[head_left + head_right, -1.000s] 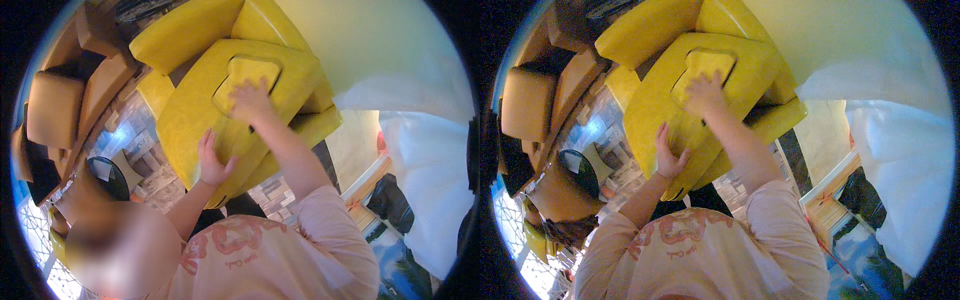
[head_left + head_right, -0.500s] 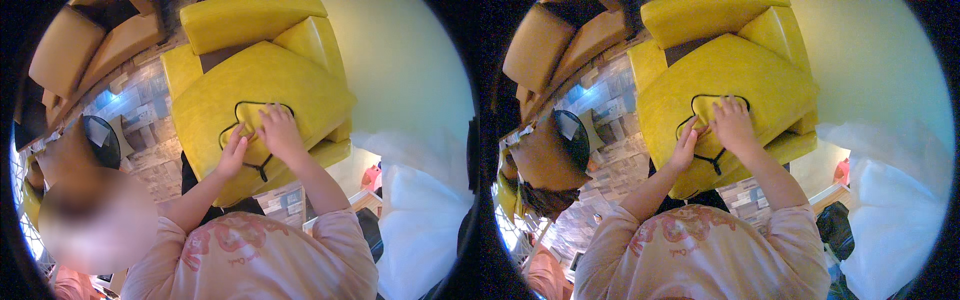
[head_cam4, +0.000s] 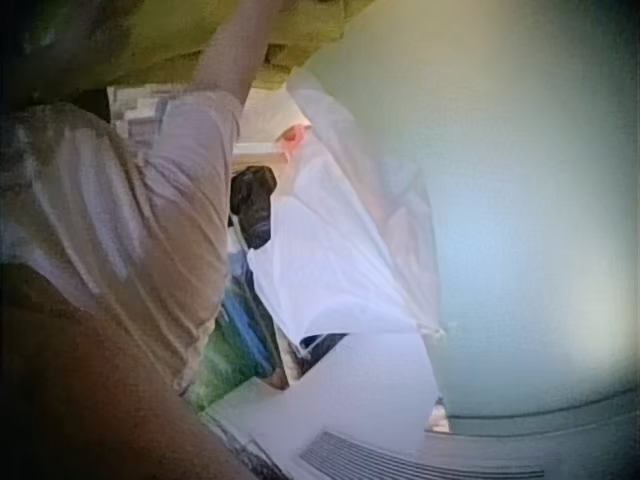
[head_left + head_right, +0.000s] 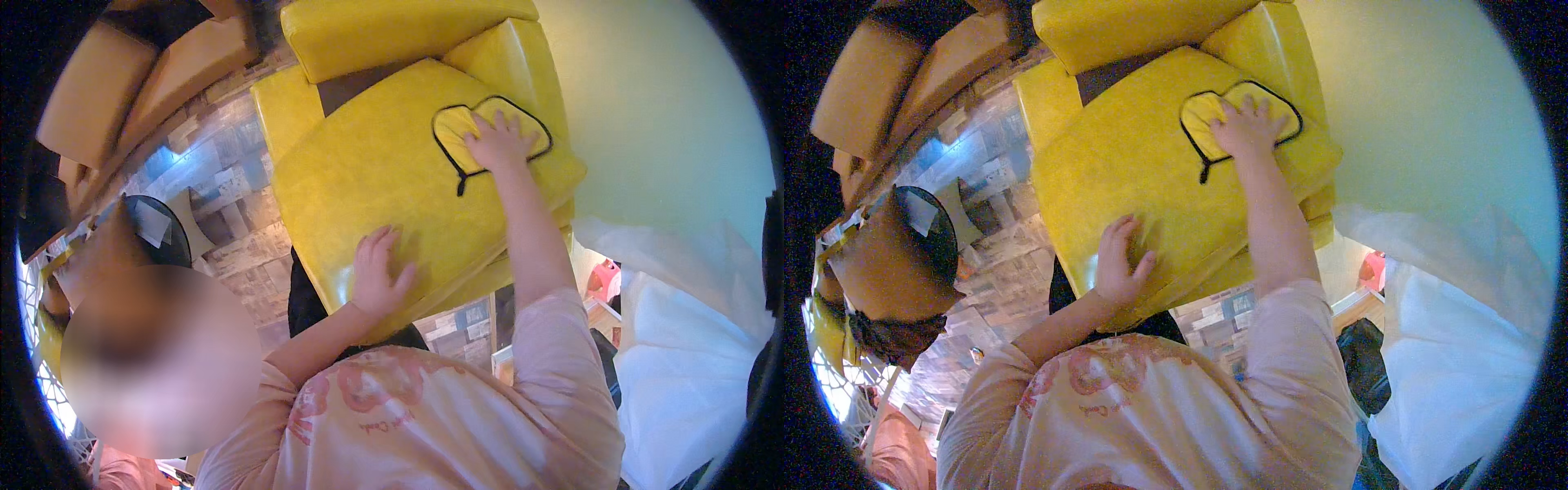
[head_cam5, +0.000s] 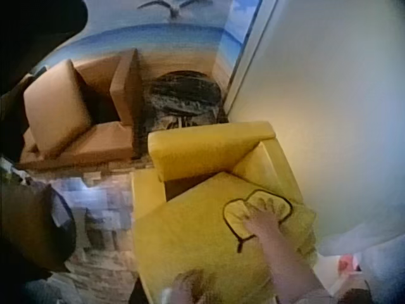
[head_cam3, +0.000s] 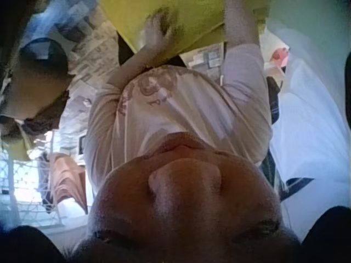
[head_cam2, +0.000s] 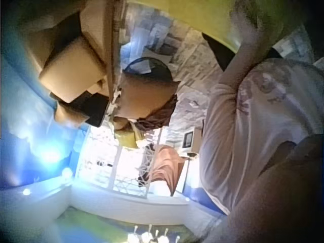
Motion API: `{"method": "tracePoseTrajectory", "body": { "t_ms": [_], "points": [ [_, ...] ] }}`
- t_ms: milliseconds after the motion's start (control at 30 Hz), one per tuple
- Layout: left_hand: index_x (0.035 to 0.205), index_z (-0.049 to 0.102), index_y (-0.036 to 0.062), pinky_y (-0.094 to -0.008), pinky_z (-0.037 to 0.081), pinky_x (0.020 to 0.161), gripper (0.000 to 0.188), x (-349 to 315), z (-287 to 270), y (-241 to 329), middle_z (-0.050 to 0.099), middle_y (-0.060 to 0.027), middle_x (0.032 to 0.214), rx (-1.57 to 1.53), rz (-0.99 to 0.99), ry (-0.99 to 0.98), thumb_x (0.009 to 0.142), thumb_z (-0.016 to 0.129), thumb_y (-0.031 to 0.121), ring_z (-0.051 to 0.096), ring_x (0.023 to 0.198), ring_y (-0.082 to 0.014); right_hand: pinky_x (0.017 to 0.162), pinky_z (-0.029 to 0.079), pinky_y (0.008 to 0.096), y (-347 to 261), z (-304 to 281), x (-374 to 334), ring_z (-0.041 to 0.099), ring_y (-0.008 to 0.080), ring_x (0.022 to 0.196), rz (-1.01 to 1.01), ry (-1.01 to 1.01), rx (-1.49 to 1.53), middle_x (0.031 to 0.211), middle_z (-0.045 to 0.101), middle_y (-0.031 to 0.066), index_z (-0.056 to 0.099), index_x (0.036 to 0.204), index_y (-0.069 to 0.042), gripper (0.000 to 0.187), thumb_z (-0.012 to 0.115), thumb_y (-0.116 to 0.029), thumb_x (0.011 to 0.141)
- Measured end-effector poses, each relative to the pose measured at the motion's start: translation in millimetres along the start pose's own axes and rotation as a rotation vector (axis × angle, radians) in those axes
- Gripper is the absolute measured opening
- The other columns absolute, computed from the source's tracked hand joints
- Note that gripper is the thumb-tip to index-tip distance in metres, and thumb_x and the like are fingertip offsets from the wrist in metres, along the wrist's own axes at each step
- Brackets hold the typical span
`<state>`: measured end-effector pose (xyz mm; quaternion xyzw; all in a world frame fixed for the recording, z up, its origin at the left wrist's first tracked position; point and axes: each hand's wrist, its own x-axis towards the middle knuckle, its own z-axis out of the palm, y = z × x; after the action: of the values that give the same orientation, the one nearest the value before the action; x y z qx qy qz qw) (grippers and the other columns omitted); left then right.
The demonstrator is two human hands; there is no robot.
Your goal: The person assembles a yellow armchair by inserting a cushion into the seat frame and securing it with elastic straps. They then attach a brown fabric cover over the backrest and adjust the cushion straps to fit the chair.
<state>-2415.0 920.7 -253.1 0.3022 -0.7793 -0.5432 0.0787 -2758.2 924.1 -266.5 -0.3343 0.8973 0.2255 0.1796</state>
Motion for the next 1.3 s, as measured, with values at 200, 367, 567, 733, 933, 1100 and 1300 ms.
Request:
{"method": "tracePoseTrajectory", "body": {
  "t_ms": [200,367,567,733,933,1100,1300],
  "points": [
    [0.133,0.044,0.0037,-0.0520,0.026,0.114,0.056,-13,-3,-18,0.043,-0.0236,0.141,-0.154,0.116,0.307,0.083,0.067,0.013,0.041,0.131,-0.0391,0.113,0.004,0.0750,-153,17,-37,0.011,0.0373,0.154,-0.438,-0.200,0.030,0.167,0.018,0.0101,0.030,0.155,-0.043,0.071,0.043,-0.072,0.092],
    [0.130,0.046,0.0039,-0.0515,0.030,0.110,0.053,-14,-40,-13,0.046,-0.0229,0.135,-0.032,0.207,0.458,0.082,0.067,0.014,0.044,0.125,-0.0388,0.108,0.002,0.0817,-252,57,-136,0.014,0.0446,0.151,-1.084,-0.231,0.154,0.163,0.028,0.0108,0.051,0.144,-0.038,0.062,0.055,-0.063,0.087],
    [0.120,0.055,0.0031,-0.0478,0.037,0.104,0.038,-20,-97,-70,0.057,-0.0171,0.120,-0.001,0.029,0.632,0.084,0.065,0.006,0.052,0.116,-0.0362,0.113,0.010,0.0744,-235,35,-228,0.027,0.0315,0.148,-1.344,-0.508,-0.114,0.149,0.047,0.0105,0.055,0.138,-0.016,0.057,0.055,-0.044,0.088],
    [0.119,0.056,0.0007,-0.0361,0.042,0.102,0.024,-45,-91,-132,0.058,-0.0138,0.116,-0.296,-0.361,0.763,0.095,0.057,0.005,0.055,0.113,-0.0267,0.109,0.011,0.0803,-248,70,-208,0.041,0.0364,0.139,-1.502,-0.399,0.019,0.104,0.064,0.0125,0.066,0.084,-0.015,0.036,0.056,-0.049,0.085],
    [0.121,0.056,0.0000,-0.0338,0.042,0.102,0.024,-48,-112,-171,0.059,-0.0110,0.117,-0.481,-0.504,0.771,0.099,0.056,0.008,0.055,0.114,-0.0218,0.116,0.005,0.0712,-385,69,-126,0.030,0.0285,0.148,-1.318,-0.588,-0.569,0.137,0.058,0.0043,0.072,0.115,-0.018,0.037,0.057,-0.038,0.088],
    [0.121,0.055,-0.0005,-0.0322,0.044,0.099,0.024,-47,-125,-192,0.059,-0.0111,0.114,-0.451,-0.574,0.637,0.099,0.056,0.007,0.056,0.109,-0.0189,0.116,0.007,0.0709,-436,111,-73,0.024,0.0273,0.151,-1.118,-0.380,-0.406,0.146,0.054,0.0040,0.073,0.122,-0.019,0.038,0.057,-0.028,0.088],
    [0.121,0.057,-0.0002,-0.0391,0.043,0.101,0.030,-27,-124,-203,0.059,-0.0170,0.117,-0.263,-0.589,0.425,0.093,0.064,0.010,0.056,0.113,-0.0315,0.116,0.011,0.0702,-452,104,8,0.025,0.0278,0.151,-0.755,-0.288,-0.042,0.155,0.044,0.0006,0.059,0.139,-0.024,0.050,0.050,-0.044,0.094]
  ]
}}
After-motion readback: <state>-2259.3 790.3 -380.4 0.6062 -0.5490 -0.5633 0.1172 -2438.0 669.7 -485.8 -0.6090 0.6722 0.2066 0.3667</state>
